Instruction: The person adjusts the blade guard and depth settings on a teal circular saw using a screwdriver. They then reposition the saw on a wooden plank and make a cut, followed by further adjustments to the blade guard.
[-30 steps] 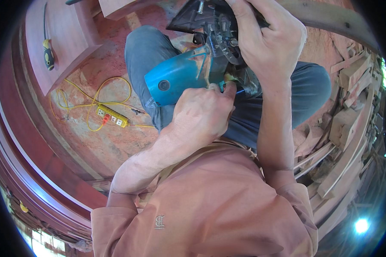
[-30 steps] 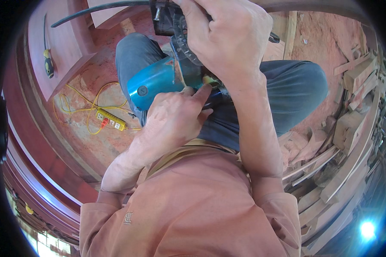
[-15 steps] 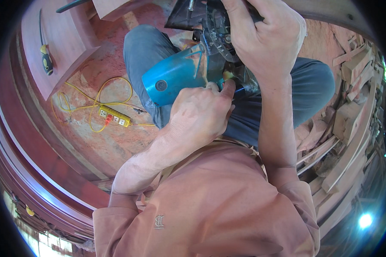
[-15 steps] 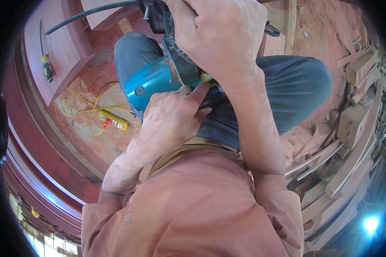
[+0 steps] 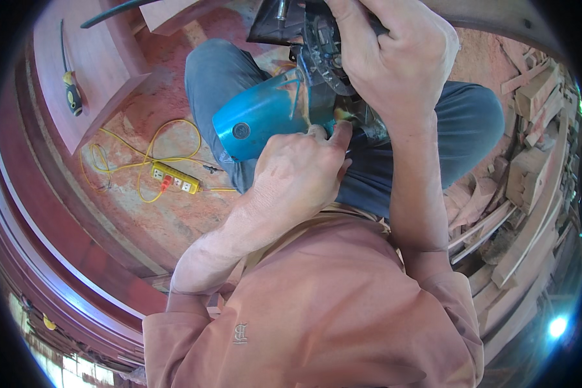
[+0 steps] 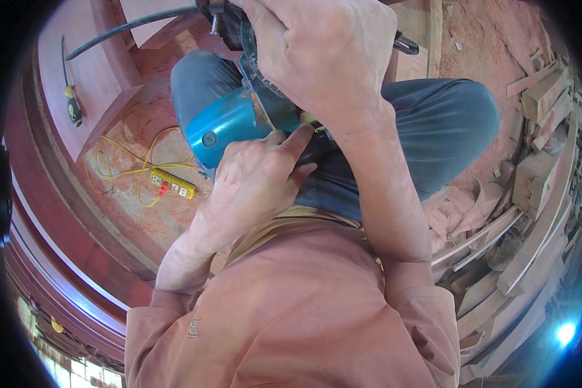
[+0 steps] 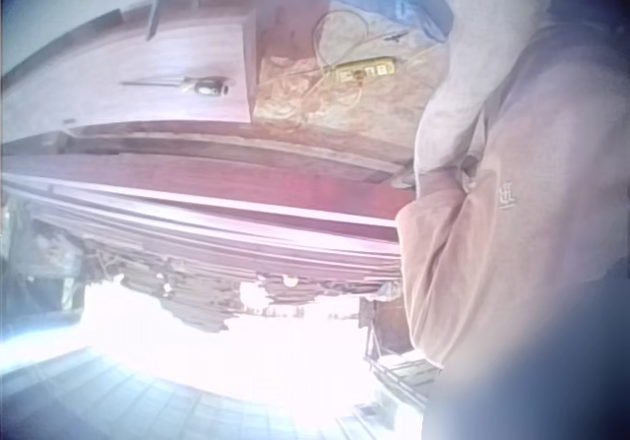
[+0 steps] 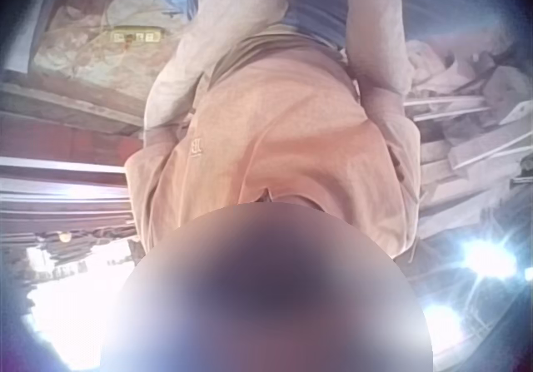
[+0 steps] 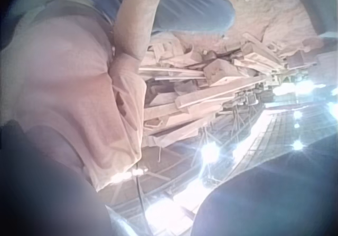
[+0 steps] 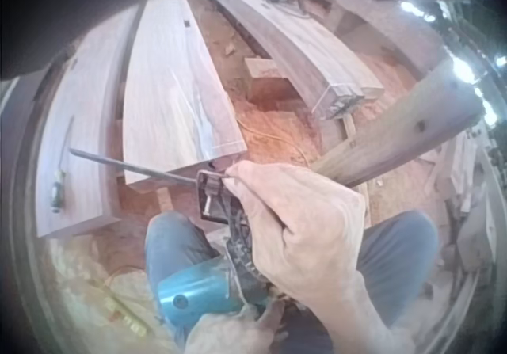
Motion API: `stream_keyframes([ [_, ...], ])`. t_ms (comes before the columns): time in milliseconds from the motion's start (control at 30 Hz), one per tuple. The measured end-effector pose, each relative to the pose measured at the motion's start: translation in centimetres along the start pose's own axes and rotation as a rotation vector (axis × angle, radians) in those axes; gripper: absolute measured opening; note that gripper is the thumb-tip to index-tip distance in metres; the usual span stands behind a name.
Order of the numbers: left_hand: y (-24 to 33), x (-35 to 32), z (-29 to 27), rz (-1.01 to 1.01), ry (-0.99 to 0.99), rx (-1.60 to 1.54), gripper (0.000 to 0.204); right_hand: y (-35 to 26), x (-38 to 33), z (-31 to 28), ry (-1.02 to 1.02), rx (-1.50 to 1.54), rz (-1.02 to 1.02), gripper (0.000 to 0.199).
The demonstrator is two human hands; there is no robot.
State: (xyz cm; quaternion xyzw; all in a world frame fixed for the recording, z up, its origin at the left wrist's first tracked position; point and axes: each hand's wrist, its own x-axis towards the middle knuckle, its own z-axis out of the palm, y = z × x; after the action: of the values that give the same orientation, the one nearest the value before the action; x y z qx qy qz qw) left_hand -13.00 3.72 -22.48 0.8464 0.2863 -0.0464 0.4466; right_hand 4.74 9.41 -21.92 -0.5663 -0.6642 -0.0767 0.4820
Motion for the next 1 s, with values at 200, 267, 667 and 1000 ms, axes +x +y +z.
stream_keyframes([
  [200, 0.1, -0.2, 0.1, 0.003, 0.029, 0.002, 0.039, -0.2, -0.1, 0.1, 0.040, 0.019, -0.049, 0.010],
  [267, 0.1, -0.3, 0.2, 0.011, 0.040, 0.002, 0.039, -0.2, 0.0, 0.2, 0.039, 0.035, -0.043, 0.010],
  [667, -0.1, -0.2, 0.3, 0.025, 0.057, -0.015, 0.039, -0.8, 0.3, -0.3, -0.036, -0.025, 0.051, 0.008],
  [1000, -0.4, -0.2, 0.4, 0.040, 0.056, -0.025, 0.042, -0.3, -0.1, 0.5, 0.037, 0.056, 0.044, 0.008],
])
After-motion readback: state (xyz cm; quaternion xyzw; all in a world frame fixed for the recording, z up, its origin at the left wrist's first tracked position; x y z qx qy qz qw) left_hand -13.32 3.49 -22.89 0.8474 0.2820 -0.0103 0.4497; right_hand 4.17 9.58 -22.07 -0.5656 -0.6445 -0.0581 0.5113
